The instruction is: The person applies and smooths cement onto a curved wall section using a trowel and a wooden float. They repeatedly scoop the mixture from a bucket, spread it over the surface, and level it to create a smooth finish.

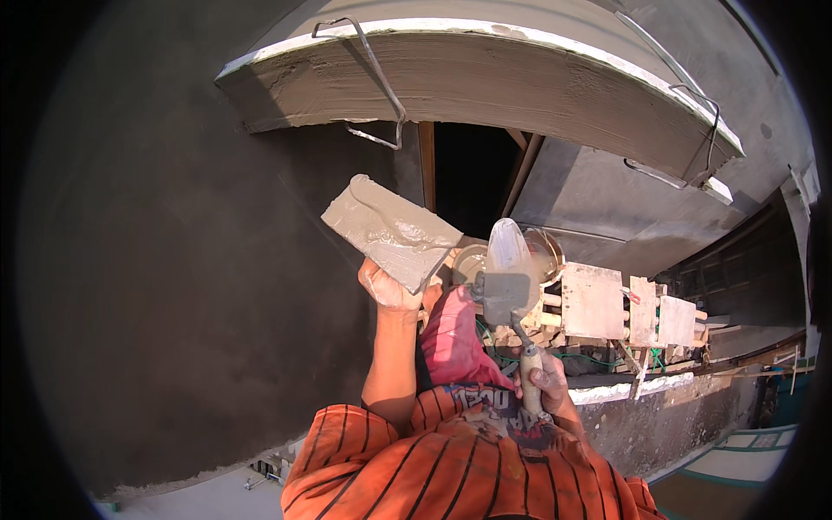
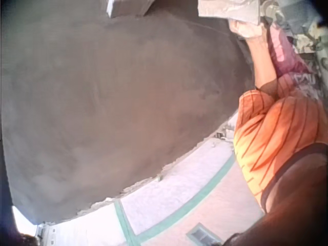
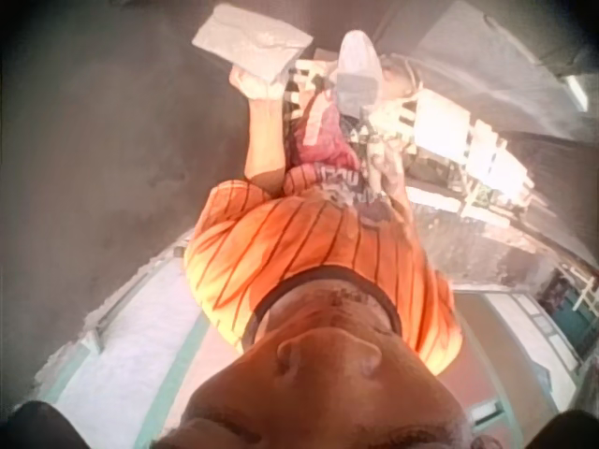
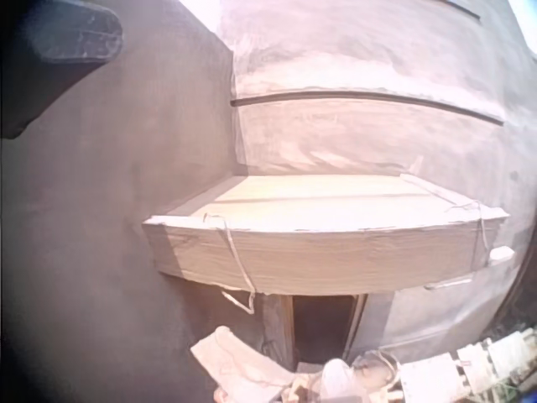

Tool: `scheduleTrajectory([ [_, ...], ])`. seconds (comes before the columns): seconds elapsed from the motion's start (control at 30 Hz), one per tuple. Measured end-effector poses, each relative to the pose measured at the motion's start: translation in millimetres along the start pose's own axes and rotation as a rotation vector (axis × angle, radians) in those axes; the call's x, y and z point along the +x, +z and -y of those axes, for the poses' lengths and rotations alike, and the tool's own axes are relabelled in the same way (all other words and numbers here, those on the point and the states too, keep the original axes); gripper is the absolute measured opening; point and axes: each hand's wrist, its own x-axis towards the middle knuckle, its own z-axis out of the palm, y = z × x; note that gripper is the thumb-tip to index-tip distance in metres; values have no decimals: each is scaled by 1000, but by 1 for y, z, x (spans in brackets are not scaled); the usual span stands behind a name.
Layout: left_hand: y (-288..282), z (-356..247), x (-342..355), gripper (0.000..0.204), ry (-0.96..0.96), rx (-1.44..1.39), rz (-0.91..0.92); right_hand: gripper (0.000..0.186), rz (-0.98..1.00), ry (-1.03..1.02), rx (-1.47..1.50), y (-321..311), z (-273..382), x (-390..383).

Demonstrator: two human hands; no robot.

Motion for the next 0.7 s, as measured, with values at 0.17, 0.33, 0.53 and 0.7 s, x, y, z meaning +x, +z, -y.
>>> scheduleTrajectory([
  [0.17, -2, 12, -15, 39, -50, -25, -73, 71, 21, -130, -130, 7, 14, 6],
  [0.33, -4, 17, -19, 36, -64, 95, -114, 77, -55, -121, -330, -2, 17, 5],
  [0.53, -1, 10, -32, 32, 103, 1203, 33, 79, 6, -111, 2, -13, 28, 2],
  [0.7, -23, 5, -44, 36, -54, 1154, -65, 69, 329, 154, 153, -24, 36, 10],
])
